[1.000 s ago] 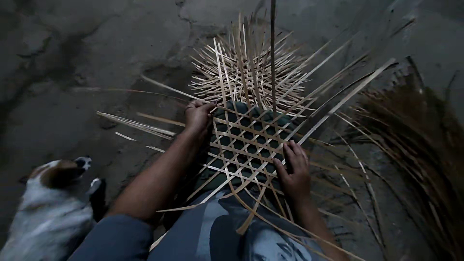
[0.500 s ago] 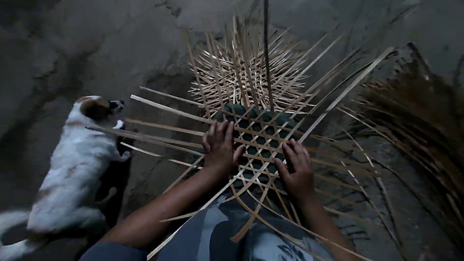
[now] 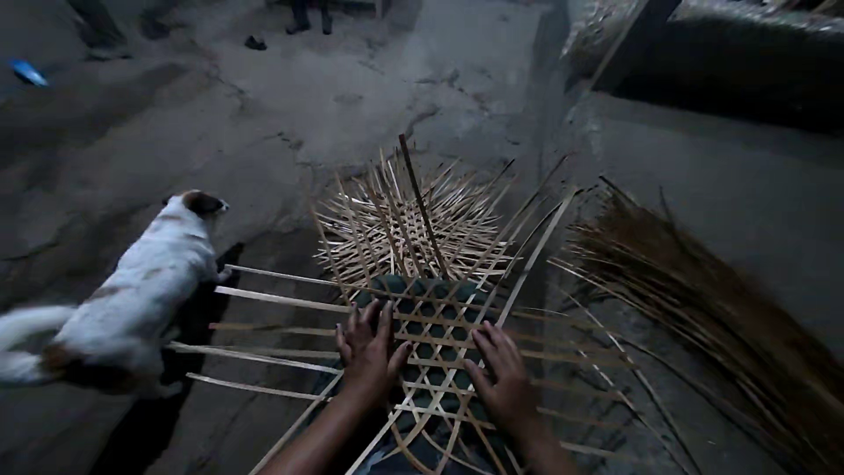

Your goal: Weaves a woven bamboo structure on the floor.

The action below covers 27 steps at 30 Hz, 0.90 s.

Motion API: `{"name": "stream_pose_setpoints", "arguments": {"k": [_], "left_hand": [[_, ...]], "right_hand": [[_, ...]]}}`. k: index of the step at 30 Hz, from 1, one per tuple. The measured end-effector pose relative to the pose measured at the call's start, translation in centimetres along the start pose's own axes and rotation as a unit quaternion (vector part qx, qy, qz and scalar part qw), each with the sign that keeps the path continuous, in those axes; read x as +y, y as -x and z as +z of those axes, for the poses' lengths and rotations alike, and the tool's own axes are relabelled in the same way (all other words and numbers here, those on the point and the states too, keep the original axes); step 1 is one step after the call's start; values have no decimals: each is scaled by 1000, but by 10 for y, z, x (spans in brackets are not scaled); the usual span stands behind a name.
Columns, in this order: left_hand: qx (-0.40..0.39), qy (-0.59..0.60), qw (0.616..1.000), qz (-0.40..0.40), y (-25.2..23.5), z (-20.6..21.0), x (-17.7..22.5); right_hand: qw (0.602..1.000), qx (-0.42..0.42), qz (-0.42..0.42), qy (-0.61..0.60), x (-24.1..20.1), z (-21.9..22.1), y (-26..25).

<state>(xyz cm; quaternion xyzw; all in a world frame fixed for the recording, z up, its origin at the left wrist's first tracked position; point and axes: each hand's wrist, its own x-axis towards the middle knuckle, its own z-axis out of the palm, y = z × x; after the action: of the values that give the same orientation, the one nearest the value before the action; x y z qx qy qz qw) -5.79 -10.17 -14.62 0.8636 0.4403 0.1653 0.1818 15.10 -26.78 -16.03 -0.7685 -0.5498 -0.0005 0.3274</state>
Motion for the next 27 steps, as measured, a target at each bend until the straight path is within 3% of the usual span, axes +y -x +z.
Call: {"name": "stream_pose_setpoints", "arguments": {"k": [7,9,12,14,17,22,27], "left_hand": [[-65,18,997,-25,-1,-10,0],[-52,-6,998,-16,2,-11,4],[20,-33,996,78,15,-6,10],[-55,-34,988,141,16,-5,14],[-175,-61,967,172,7,1,14],[-262,-60,945,185,-3,-15,18],[-282,-62,919,268,-29,-45,25]], "right_hand": [[1000,-17,11,2,-4,0,2],[1000,-18,5,2,-5,-1,1],[1000,-26,-2,-8,-5,-6,2],[999,-32,4,-15,-5,-9,0],[1000,-27,2,-14,-5,-10,0],[999,-26,5,-40,-7,-26,-6],[992,38,55,-111,-3,-100,-30]]}}
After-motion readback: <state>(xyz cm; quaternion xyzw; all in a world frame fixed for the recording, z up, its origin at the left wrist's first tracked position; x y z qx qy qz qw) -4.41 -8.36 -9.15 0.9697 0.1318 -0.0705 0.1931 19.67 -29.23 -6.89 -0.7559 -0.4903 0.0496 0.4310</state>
